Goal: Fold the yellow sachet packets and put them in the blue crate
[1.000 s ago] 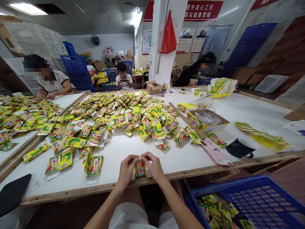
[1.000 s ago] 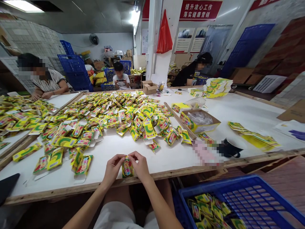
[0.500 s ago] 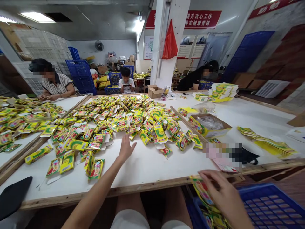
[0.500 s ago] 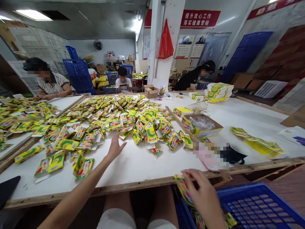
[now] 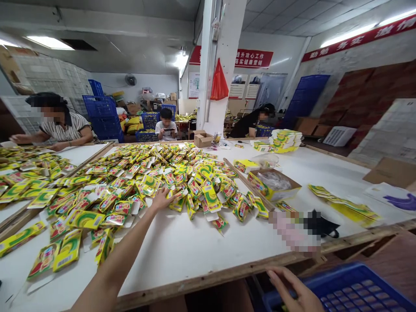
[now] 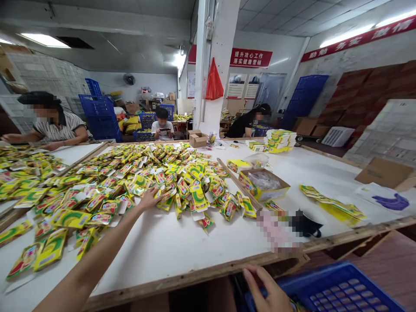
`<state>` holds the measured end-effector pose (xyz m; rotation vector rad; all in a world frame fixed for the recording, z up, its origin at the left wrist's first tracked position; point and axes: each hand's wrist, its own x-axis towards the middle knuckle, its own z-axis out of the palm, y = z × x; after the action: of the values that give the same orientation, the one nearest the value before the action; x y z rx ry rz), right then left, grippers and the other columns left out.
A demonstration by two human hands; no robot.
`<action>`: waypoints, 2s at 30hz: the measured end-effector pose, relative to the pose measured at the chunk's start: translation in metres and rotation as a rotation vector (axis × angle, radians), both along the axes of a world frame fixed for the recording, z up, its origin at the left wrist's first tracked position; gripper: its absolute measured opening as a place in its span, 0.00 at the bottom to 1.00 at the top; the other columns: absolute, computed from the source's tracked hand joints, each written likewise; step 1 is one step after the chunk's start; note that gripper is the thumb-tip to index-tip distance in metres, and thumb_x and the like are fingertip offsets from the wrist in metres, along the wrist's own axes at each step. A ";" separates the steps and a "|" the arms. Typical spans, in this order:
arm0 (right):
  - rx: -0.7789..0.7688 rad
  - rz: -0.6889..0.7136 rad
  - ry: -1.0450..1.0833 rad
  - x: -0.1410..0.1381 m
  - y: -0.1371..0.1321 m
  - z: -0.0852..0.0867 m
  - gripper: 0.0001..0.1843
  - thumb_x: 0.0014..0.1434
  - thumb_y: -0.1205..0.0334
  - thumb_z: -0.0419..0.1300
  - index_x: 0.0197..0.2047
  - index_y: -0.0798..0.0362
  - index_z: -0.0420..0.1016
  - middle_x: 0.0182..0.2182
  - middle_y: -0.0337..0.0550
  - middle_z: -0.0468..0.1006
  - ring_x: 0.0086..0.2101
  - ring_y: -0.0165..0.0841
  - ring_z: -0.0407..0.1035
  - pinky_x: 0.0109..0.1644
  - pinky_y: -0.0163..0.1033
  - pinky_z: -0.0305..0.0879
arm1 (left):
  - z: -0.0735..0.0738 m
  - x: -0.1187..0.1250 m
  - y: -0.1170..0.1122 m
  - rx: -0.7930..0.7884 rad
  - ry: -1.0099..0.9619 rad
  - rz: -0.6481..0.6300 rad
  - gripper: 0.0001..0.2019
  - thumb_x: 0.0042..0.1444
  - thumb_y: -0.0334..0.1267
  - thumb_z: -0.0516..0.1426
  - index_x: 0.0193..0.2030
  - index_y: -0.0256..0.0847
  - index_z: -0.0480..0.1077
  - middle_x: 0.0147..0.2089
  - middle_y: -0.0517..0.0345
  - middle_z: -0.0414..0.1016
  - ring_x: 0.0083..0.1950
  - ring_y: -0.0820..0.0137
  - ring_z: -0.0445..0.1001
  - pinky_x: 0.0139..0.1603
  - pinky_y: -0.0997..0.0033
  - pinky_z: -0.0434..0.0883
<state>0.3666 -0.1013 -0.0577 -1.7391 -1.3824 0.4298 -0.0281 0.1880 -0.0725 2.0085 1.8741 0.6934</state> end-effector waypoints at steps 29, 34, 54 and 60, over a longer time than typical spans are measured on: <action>-0.010 0.730 0.045 -0.188 0.065 -0.024 0.08 0.57 0.66 0.58 0.42 0.49 0.72 0.35 0.42 0.79 0.37 0.39 0.72 0.40 0.39 0.65 | 0.021 0.031 -0.212 -0.087 -0.599 -0.209 0.30 0.49 0.43 0.63 0.58 0.48 0.59 0.54 0.51 0.71 0.33 0.71 0.75 0.36 0.69 0.71; -0.048 0.648 0.420 -0.192 0.063 -0.044 0.11 0.60 0.62 0.56 0.47 0.49 0.64 0.40 0.44 0.79 0.40 0.37 0.74 0.42 0.40 0.69 | -0.006 0.050 -0.218 0.048 -0.952 -0.039 0.27 0.50 0.42 0.63 0.53 0.47 0.54 0.52 0.52 0.70 0.41 0.69 0.75 0.39 0.70 0.72; 0.113 0.660 0.166 -0.150 0.089 -0.012 0.06 0.58 0.67 0.55 0.33 0.52 0.73 0.32 0.41 0.76 0.36 0.35 0.70 0.43 0.39 0.66 | -0.013 0.079 -0.215 0.049 -0.859 -0.237 0.11 0.59 0.43 0.55 0.40 0.42 0.76 0.45 0.52 0.77 0.50 0.61 0.73 0.54 0.62 0.67; 0.198 0.628 0.264 -0.151 0.087 -0.023 0.11 0.60 0.67 0.54 0.45 0.50 0.72 0.39 0.43 0.78 0.40 0.35 0.72 0.45 0.39 0.68 | -0.025 0.083 -0.210 0.078 -1.032 -0.182 0.13 0.57 0.42 0.58 0.48 0.43 0.70 0.44 0.52 0.77 0.47 0.63 0.75 0.50 0.63 0.70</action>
<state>0.2152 -0.0141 -0.0804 -1.0191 -1.6902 0.7988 0.0551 -0.0217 -0.0974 1.3586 1.0389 1.3976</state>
